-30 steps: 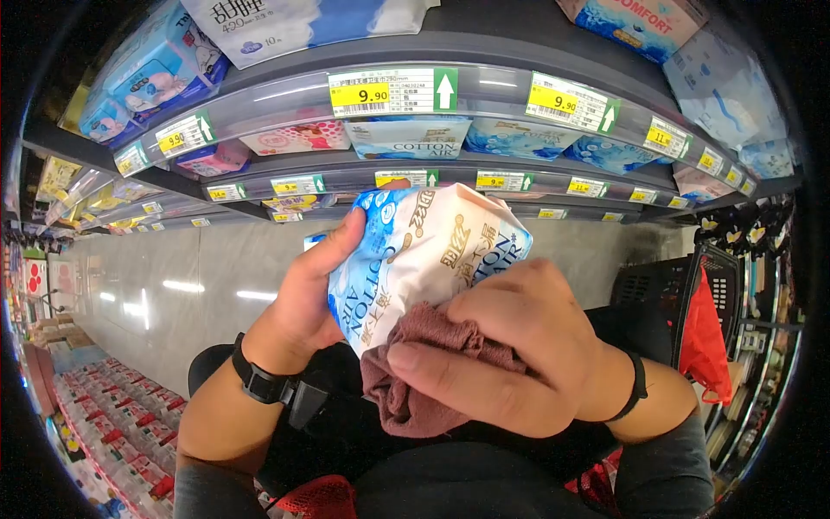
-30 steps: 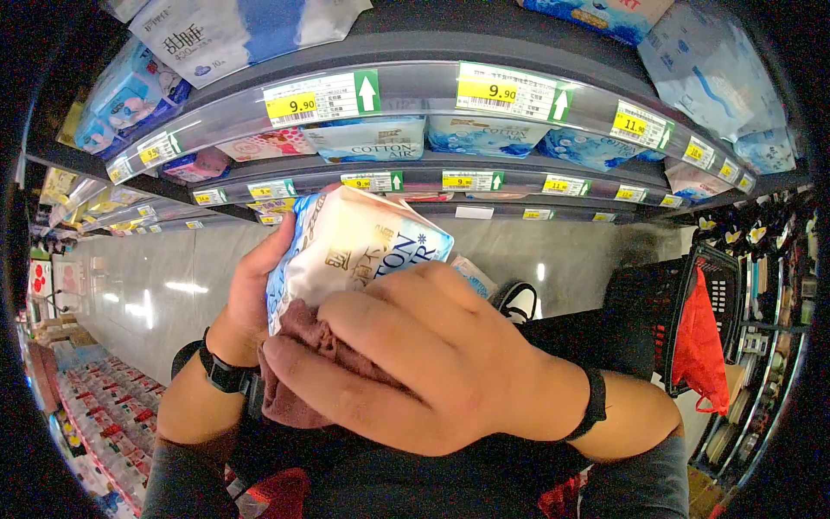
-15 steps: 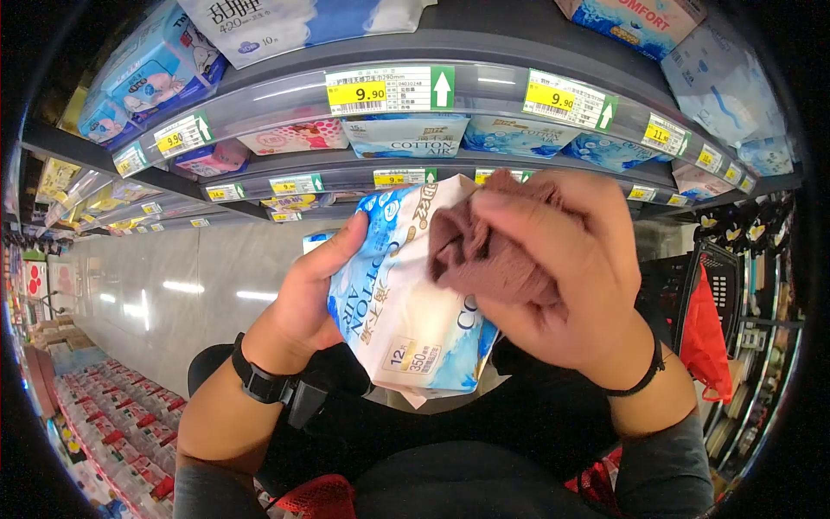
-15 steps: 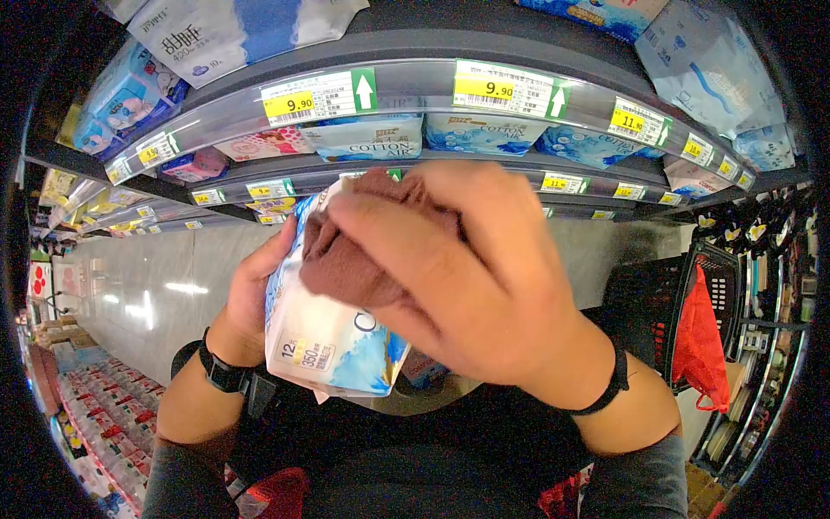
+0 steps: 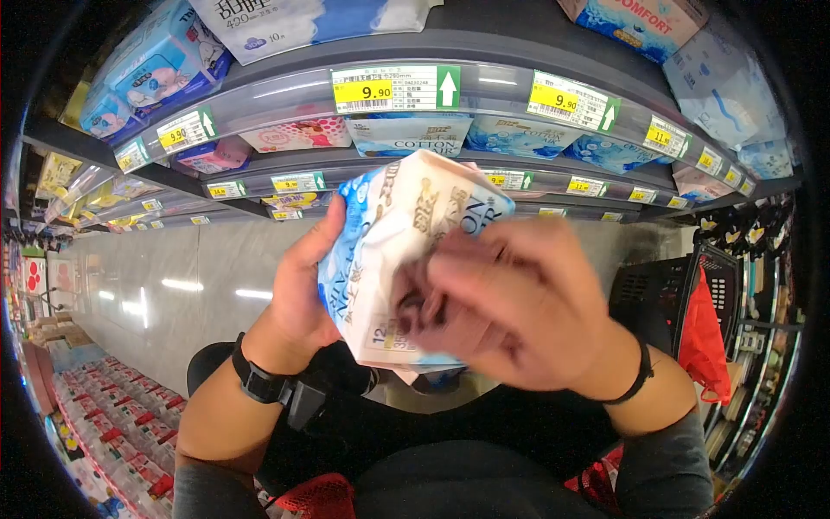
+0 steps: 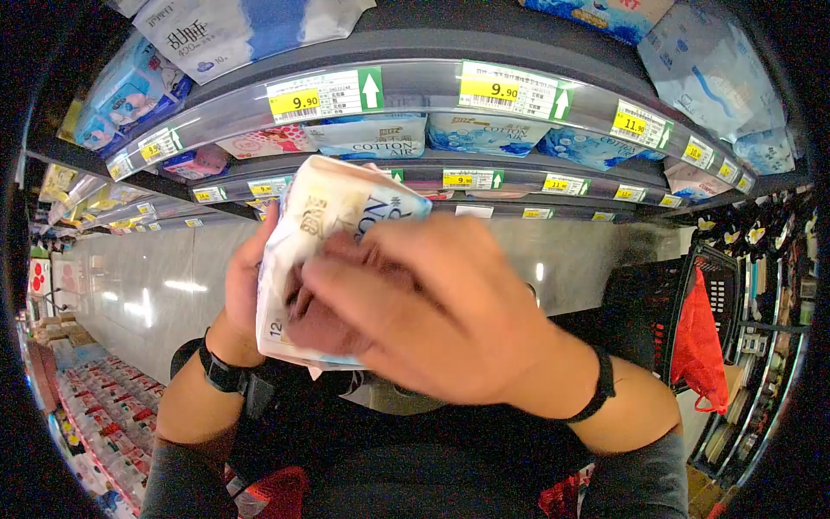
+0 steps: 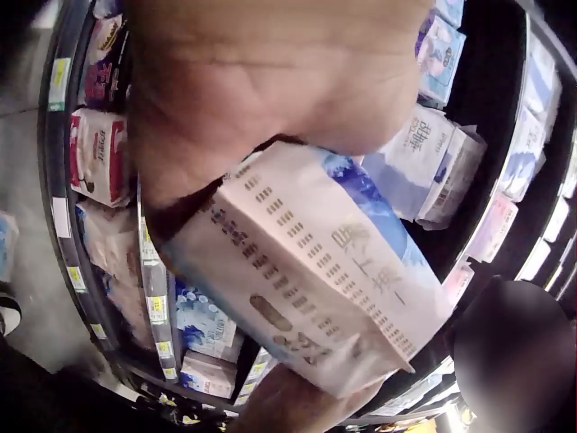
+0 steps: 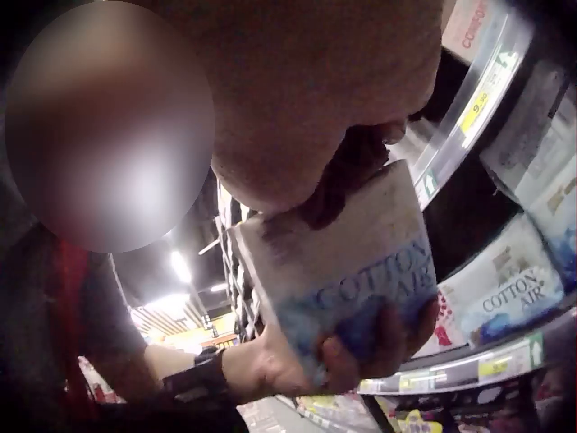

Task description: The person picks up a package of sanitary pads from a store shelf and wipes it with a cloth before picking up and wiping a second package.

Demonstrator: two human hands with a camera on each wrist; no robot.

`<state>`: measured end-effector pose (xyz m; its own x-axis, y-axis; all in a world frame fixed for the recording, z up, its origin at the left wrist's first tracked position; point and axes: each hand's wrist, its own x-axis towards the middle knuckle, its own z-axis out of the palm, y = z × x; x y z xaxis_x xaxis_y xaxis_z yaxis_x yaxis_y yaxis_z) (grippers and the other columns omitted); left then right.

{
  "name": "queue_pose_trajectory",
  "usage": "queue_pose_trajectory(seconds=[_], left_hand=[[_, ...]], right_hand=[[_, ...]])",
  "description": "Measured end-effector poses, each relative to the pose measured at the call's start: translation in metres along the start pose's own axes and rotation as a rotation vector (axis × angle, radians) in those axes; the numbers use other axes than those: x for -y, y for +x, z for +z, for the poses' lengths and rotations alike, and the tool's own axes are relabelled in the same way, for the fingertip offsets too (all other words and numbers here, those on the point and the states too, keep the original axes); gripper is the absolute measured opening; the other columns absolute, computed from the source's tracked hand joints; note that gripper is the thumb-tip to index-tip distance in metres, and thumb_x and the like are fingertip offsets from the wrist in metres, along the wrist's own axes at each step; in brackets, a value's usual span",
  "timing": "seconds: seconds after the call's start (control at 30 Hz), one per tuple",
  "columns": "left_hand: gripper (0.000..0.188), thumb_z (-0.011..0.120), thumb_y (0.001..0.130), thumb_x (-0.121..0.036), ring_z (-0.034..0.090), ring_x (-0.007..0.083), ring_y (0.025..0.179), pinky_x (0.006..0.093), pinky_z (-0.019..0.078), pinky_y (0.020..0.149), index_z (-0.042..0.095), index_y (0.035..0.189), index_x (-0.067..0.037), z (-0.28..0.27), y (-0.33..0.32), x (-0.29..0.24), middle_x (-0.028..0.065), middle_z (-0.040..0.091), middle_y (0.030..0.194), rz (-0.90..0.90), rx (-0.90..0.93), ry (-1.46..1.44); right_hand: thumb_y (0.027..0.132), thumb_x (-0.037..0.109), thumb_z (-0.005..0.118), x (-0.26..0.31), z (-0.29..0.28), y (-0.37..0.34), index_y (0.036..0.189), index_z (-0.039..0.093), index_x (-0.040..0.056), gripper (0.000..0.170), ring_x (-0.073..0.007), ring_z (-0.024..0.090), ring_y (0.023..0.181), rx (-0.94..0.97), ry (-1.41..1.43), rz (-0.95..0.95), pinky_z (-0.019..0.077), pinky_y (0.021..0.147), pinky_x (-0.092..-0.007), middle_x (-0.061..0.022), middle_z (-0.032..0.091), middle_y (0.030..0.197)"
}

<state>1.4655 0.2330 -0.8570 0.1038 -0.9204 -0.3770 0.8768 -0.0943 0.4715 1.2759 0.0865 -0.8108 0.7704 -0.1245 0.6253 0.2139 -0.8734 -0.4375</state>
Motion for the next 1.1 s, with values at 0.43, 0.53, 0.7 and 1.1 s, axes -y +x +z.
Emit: queue_pose_trajectory(seconds=[0.43, 0.53, 0.7, 1.1], left_hand=[[0.072, 0.045, 0.111, -0.054, 0.061, 0.0359, 0.139, 0.05, 0.0491, 0.117, 0.043, 0.16, -0.002, -0.018, -0.002, -0.011, 0.0223, 0.058, 0.154, -0.026, 0.257, -0.157], [0.071, 0.045, 0.112, -0.054, 0.062, 0.0348, 0.137, 0.0499, 0.0491, 0.117, 0.043, 0.16, -0.003, 0.002, -0.006, -0.009, 0.0217, 0.059, 0.153, -0.001, 0.043, -0.107], [0.07, 0.045, 0.111, -0.054, 0.056, 0.0355, 0.143, 0.0498, 0.0463, 0.119, 0.042, 0.162, -0.005, 0.002, -0.005, -0.007, 0.021, 0.054, 0.158, 0.04, -0.069, -0.031], [0.07, 0.036, 0.111, -0.053, 0.056, 0.0357, 0.143, 0.0478, 0.0436, 0.123, 0.042, 0.162, -0.006, -0.005, 0.001, -0.012, 0.0191, 0.053, 0.158, -0.039, 0.117, -0.054]], right_hand=[[0.074, 0.019, 0.095, -0.025, -0.019, 0.011, 0.129, 0.07, 0.0048, 0.062, -0.0271, 0.066, 0.101, -0.079, -0.189, 0.011, 0.057, 0.084, -0.0381, -0.0155, 0.063, 0.122], [0.074, 0.022, 0.095, -0.01, -0.006, 0.003, 0.13, 0.071, 0.0058, 0.064, -0.0255, 0.066, 0.095, -0.029, -0.081, -0.046, 0.0554, 0.08, -0.0361, -0.013, 0.064, 0.116], [0.074, 0.023, 0.094, 0.003, 0.006, -0.005, 0.132, 0.072, 0.0086, 0.064, -0.0203, 0.065, 0.074, 0.083, 0.19, -0.18, 0.0497, 0.057, -0.032, -0.0108, 0.063, 0.106], [0.068, 0.019, 0.099, -0.01, -0.006, 0.003, 0.124, 0.074, 0.0073, 0.063, -0.0267, 0.065, 0.093, -0.06, -0.075, -0.052, 0.0534, 0.077, -0.0367, -0.0132, 0.063, 0.115]])
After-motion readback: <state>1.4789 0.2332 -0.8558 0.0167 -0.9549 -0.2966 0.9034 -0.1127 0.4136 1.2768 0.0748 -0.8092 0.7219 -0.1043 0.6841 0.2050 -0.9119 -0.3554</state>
